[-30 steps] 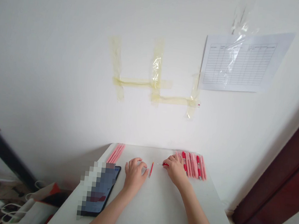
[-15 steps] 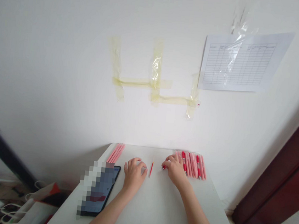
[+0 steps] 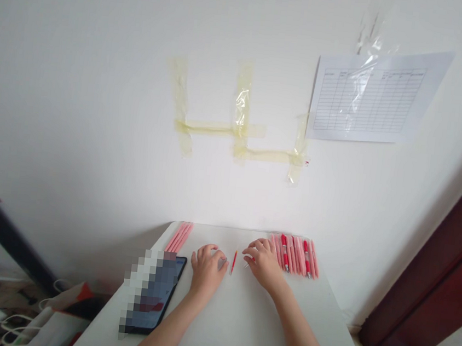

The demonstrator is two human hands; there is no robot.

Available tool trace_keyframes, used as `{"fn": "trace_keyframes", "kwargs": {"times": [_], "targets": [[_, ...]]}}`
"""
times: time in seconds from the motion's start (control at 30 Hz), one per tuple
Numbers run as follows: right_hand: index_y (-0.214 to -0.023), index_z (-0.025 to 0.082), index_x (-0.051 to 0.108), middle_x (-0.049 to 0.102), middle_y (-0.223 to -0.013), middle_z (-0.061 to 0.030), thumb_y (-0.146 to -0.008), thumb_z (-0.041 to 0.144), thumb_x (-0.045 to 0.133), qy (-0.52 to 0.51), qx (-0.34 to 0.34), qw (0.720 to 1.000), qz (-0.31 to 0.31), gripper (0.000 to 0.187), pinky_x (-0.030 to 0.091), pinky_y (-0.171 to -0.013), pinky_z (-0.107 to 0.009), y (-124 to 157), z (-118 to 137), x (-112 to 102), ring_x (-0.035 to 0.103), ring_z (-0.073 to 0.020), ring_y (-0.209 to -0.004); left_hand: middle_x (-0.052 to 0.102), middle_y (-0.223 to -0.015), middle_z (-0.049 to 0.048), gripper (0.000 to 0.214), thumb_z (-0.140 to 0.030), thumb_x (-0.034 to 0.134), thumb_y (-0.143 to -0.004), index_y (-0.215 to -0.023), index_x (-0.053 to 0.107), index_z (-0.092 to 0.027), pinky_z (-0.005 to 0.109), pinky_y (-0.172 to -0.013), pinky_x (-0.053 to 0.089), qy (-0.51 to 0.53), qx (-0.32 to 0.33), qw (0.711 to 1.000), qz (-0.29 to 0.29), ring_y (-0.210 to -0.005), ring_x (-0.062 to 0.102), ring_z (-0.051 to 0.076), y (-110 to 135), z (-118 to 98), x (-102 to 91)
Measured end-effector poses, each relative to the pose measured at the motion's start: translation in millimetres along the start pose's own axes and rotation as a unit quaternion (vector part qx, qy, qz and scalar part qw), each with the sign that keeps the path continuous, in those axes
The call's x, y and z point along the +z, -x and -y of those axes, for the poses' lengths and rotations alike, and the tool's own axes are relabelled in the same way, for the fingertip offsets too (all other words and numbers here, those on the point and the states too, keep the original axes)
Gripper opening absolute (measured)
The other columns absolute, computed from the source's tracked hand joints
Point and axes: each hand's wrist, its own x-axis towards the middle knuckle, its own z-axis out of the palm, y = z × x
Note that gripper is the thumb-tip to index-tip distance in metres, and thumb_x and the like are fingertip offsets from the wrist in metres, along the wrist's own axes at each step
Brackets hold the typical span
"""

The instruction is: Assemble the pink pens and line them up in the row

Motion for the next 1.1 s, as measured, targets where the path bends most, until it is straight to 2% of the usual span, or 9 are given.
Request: {"fn": "trace_keyframes", "kwargs": {"times": [0.1, 0.27, 0.63, 0.9, 1.1], "targets": [[-0.113, 0.031, 0.074, 0.069, -0.112, -0.0071, -0.097, 0.022, 0.061, 0.003, -0.021, 1.0, 0.013, 0.023, 0.042, -0.107, -0.05, -0.4, 12.6, 1.9, 0.054, -0.0281, -0.116, 0.059, -0.123, 0.007, 0.01, -0.025, 0.064, -0.085, -0.09, 0.073, -0.025, 0.066, -0.118, 0.023, -0.003, 0.0, 1.0, -0.002, -0.128, 0.047, 0.029, 0.1, 0.6, 0.4], [-0.122, 0.037, 0.072, 0.068, -0.12, -0.0061, -0.095, 0.011, 0.056, 0.023, -0.03, 0.998, 0.04, 0.04, 0.036, -0.111, -0.053, -1.3, 22.4, 6.0, 0.052, -0.0279, -0.121, 0.059, -0.123, 0.0074, 0.011, -0.027, 0.064, -0.086, -0.09, 0.073, -0.025, 0.066, -0.117, 0.024, -0.01, -0.001, 1.0, -0.005, -0.128, 0.046, 0.029, 0.5, 0.8, 0.4], [-0.104, 0.035, 0.078, 0.069, -0.118, -0.0048, -0.095, 0.017, 0.06, 0.002, -0.029, 0.998, 0.051, 0.027, 0.033, -0.113, -0.053, -1.6, 22.3, 8.8, 0.05, -0.0282, -0.122, 0.061, -0.124, 0.0076, 0.014, -0.024, 0.061, -0.088, -0.089, 0.075, -0.025, 0.066, -0.118, 0.023, -0.014, -0.001, 1.0, 0.004, -0.129, 0.046, 0.029, 0.5, -0.7, -2.0], [-0.092, 0.032, 0.079, 0.069, -0.116, -0.004, -0.094, 0.015, 0.06, -0.019, -0.038, 0.998, 0.049, 0.025, 0.035, -0.112, -0.049, -2.4, 21.6, 8.5, 0.05, -0.0263, -0.12, 0.062, -0.124, 0.0072, 0.018, -0.019, 0.059, -0.088, -0.088, 0.076, -0.025, 0.065, -0.117, 0.025, -0.024, 0.01, 1.0, 0.001, -0.127, 0.047, 0.029, 1.3, 0.3, -2.3], [-0.09, 0.03, 0.077, 0.068, -0.118, -0.0039, -0.095, 0.015, 0.059, -0.025, -0.041, 0.997, 0.065, 0.024, 0.038, -0.109, -0.046, -2.4, 20.2, 12.4, 0.049, -0.0253, -0.122, 0.062, -0.123, 0.0069, 0.02, -0.016, 0.057, -0.087, -0.089, 0.075, -0.025, 0.063, -0.115, 0.027, -0.022, 0.01, 1.0, -0.005, -0.125, 0.048, 0.028, 1.4, 2.7, 0.4]]}}
